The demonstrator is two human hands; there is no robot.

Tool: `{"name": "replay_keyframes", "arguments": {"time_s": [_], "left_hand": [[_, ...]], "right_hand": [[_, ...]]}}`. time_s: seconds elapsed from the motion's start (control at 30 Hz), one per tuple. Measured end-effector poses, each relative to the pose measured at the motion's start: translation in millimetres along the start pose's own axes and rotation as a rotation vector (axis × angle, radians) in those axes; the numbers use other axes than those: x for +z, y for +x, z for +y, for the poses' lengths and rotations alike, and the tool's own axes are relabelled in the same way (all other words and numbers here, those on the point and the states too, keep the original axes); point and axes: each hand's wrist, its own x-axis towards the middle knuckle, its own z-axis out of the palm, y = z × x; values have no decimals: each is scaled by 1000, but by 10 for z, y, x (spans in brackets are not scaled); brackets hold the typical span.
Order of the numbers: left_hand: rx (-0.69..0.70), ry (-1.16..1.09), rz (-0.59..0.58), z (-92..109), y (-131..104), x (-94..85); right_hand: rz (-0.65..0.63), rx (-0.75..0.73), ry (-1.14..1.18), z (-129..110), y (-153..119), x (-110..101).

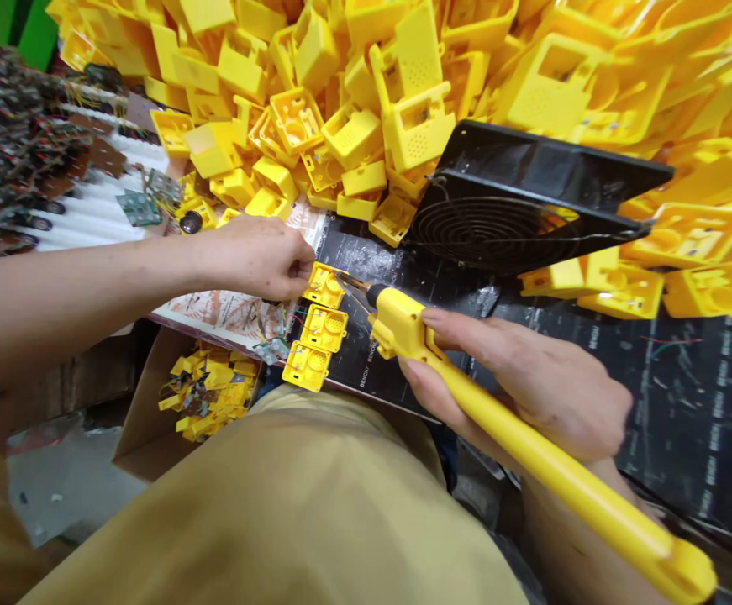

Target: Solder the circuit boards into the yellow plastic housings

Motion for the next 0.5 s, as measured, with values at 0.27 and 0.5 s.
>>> {"name": "replay_keyframes", "arguments": {"time_s": [0.27, 0.5], "left_hand": [[13, 32, 63, 24, -49, 30], [90, 74, 177, -11, -153, 91]], "right_hand": [[-29, -21, -2, 24, 47, 9], [54, -74, 20, 117, 24, 102]]}}
